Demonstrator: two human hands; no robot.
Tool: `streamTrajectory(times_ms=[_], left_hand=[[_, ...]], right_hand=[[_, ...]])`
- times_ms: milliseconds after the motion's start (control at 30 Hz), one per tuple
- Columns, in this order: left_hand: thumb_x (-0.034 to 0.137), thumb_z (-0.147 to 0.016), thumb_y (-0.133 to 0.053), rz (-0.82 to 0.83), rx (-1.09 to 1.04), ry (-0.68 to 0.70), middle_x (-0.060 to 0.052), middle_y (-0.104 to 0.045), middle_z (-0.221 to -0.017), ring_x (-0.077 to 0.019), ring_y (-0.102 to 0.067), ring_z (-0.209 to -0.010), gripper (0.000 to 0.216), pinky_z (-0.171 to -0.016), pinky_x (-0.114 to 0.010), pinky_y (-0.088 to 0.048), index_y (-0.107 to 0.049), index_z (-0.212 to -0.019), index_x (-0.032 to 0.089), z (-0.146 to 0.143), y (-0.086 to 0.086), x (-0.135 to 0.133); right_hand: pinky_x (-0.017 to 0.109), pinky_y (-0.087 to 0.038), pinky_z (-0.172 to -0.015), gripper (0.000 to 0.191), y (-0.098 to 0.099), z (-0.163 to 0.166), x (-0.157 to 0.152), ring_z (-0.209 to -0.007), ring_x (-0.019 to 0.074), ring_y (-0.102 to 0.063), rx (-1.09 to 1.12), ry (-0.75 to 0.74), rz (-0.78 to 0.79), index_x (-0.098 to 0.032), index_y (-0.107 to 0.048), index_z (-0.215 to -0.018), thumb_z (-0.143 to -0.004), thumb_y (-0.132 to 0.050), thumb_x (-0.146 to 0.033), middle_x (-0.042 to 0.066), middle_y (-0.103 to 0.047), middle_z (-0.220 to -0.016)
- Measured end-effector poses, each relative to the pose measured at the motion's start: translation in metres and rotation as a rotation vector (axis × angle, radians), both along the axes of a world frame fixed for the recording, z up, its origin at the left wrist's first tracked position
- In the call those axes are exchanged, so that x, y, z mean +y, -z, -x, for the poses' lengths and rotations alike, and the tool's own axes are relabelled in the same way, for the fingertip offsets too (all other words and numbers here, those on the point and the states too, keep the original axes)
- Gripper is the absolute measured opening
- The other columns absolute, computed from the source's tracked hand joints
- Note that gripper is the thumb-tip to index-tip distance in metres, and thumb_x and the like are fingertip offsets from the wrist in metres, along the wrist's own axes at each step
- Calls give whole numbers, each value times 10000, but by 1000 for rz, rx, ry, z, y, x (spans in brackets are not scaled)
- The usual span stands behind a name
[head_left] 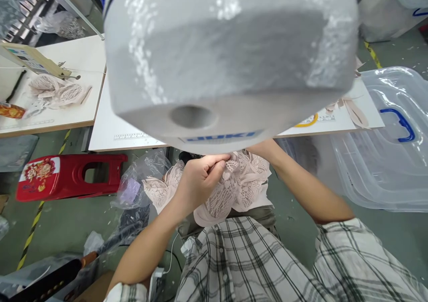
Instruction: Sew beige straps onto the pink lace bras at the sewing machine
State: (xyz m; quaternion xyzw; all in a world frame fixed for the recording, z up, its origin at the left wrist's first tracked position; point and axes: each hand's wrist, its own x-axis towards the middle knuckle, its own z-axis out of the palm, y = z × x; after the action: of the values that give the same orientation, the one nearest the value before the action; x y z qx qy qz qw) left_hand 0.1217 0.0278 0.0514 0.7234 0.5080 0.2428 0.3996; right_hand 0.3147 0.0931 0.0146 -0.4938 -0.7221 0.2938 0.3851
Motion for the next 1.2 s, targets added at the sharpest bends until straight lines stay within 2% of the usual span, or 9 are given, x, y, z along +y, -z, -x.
streamTrajectory(times_ms=[167,300,400,600,800,1033,1100,1200], left_hand=[[243,-934,-534,-120,7,5,-60,-812,-956,-164,-744,-721,291,-604,-225,-563,-781,-1067,164,2,3,-6],[227,-937,-535,-236,40,-21,-54,-812,-959,-164,-758,-774,263,-660,-221,-577,-776,-1028,178,6,9,-10],[219,-933,-539,-291,53,-43,-51,-812,-953,-157,-757,-784,248,-676,-215,-575,-773,-1005,182,10,13,-12],[240,-923,-543,-368,68,-136,-40,-801,-826,-131,-708,-630,237,-562,-200,-523,-771,-947,182,16,23,-13],[232,-918,-538,-377,24,-148,-47,-805,-882,-157,-746,-763,231,-664,-225,-570,-766,-925,191,12,25,-13],[256,-942,-520,-383,51,-149,-53,-787,-896,-148,-715,-764,236,-685,-238,-552,-745,-962,189,11,29,-13],[263,-952,-519,-442,59,-166,-54,-764,-908,-151,-693,-785,216,-718,-257,-544,-715,-1008,191,11,34,-14],[246,-942,-556,-663,115,-229,-97,-704,-987,-198,-651,-932,174,-840,-329,-518,-652,-1066,171,4,39,-22]], right_hand=[[350,-520,-772,83,-3,1,-1,-824,197,-592,54,-9,53,-203,-574,-734,-812,-600,-189,44,-623,-924],[372,-532,-839,14,-4,2,-4,-945,228,-622,103,-2,50,-202,-627,-812,-808,-641,-203,64,-658,-1019],[378,-537,-827,33,-2,5,-6,-913,221,-624,133,34,44,-201,-626,-840,-807,-632,-198,65,-659,-1022],[394,-523,-818,26,-2,12,-7,-893,230,-616,110,66,54,-199,-638,-825,-808,-623,-186,55,-618,-947],[365,-530,-777,26,-1,12,-7,-840,211,-596,100,81,32,-208,-630,-804,-819,-636,-186,41,-618,-913],[341,-535,-741,47,3,9,-6,-812,197,-595,94,78,9,-218,-589,-795,-800,-595,-172,48,-625,-945],[342,-538,-737,29,5,9,-5,-819,200,-596,94,69,3,-218,-577,-779,-798,-584,-198,54,-631,-961],[346,-540,-735,32,6,8,-5,-811,200,-591,92,65,-5,-215,-566,-770,-800,-564,-227,60,-628,-963]])
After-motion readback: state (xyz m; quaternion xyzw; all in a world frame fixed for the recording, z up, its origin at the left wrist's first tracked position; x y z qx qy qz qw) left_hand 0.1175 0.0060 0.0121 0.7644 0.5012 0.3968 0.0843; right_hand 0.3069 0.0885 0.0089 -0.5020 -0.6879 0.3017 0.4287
